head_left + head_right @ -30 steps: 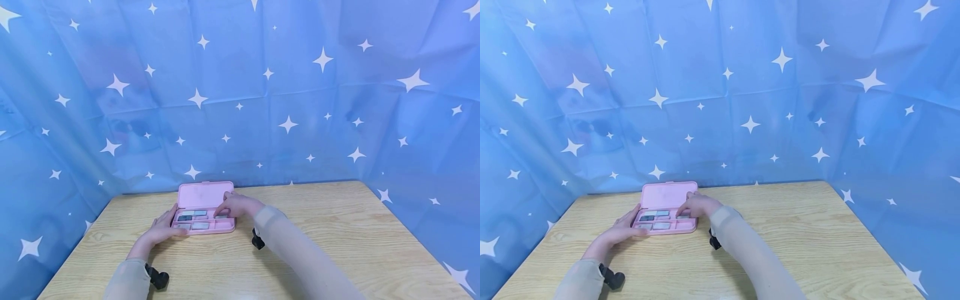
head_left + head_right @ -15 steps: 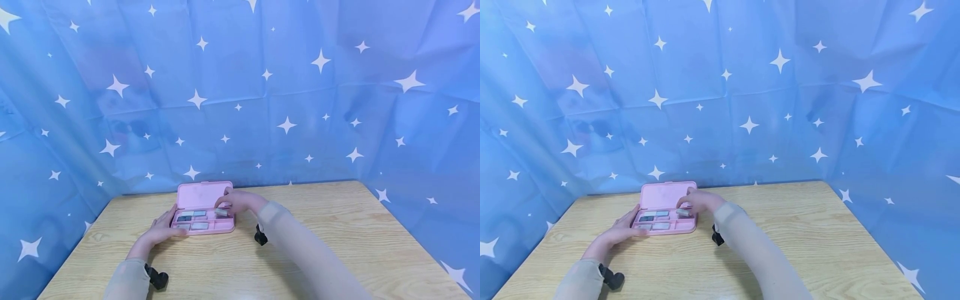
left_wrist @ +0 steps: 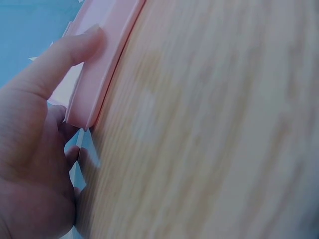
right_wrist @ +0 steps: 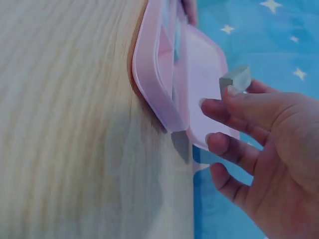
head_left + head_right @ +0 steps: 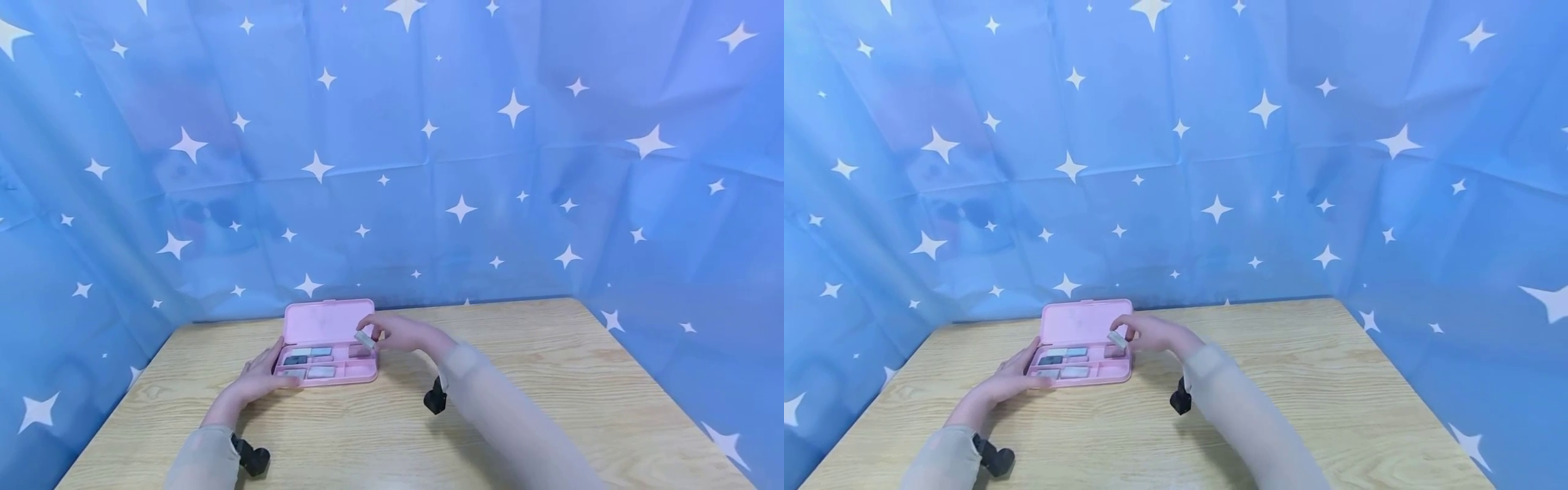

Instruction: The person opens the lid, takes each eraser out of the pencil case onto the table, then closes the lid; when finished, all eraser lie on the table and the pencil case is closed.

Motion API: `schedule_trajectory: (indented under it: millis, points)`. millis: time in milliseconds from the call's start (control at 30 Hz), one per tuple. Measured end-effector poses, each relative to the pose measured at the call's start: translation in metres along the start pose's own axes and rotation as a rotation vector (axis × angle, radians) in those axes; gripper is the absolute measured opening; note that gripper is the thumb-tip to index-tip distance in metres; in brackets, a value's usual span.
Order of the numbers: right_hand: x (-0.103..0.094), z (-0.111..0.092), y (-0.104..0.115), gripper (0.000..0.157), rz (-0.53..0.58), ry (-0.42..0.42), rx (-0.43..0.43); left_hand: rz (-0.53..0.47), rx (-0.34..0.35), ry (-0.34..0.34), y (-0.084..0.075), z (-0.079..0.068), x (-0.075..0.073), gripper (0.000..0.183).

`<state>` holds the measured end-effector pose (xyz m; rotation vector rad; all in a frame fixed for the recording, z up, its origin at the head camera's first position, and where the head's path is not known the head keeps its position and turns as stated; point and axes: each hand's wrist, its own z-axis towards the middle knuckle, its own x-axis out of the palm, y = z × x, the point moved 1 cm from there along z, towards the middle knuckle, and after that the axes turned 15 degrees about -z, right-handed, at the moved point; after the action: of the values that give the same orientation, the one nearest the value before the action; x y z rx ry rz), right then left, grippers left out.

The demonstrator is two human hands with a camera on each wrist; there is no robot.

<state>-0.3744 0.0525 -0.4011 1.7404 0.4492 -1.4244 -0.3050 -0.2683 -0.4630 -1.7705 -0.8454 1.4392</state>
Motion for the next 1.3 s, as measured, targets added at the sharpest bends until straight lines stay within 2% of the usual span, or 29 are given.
schedule_trajectory:
  millis: [200, 400, 767, 933, 1200, 1300]
  points:
    - [0.007, -0.017, -0.005, 0.041, 0.163, -0.031, 0.020, -0.002, -0.003, 0.002, -0.001, -0.002, 0.000, 0.119]
    - [0.011, -0.031, -0.011, 0.043, 0.237, -0.083, 0.025, 0.016, 0.004, 0.000, 0.000, -0.002, -0.001, 0.119]
    - [0.017, -0.053, -0.032, 0.046, 0.370, -0.197, 0.115, 0.018, 0.005, 0.011, 0.002, 0.000, -0.004, 0.120]
    - [0.022, -0.062, -0.037, 0.046, 0.353, -0.238, 0.150, 0.022, -0.003, 0.013, 0.003, 0.001, -0.004, 0.120]
    - [0.027, -0.074, -0.043, 0.040, 0.308, -0.276, 0.268, 0.017, 0.001, 0.023, 0.003, 0.000, -0.002, 0.119]
    - [0.030, -0.077, -0.044, 0.040, 0.292, -0.293, 0.287, 0.013, 0.007, 0.026, 0.002, 0.000, 0.000, 0.119]
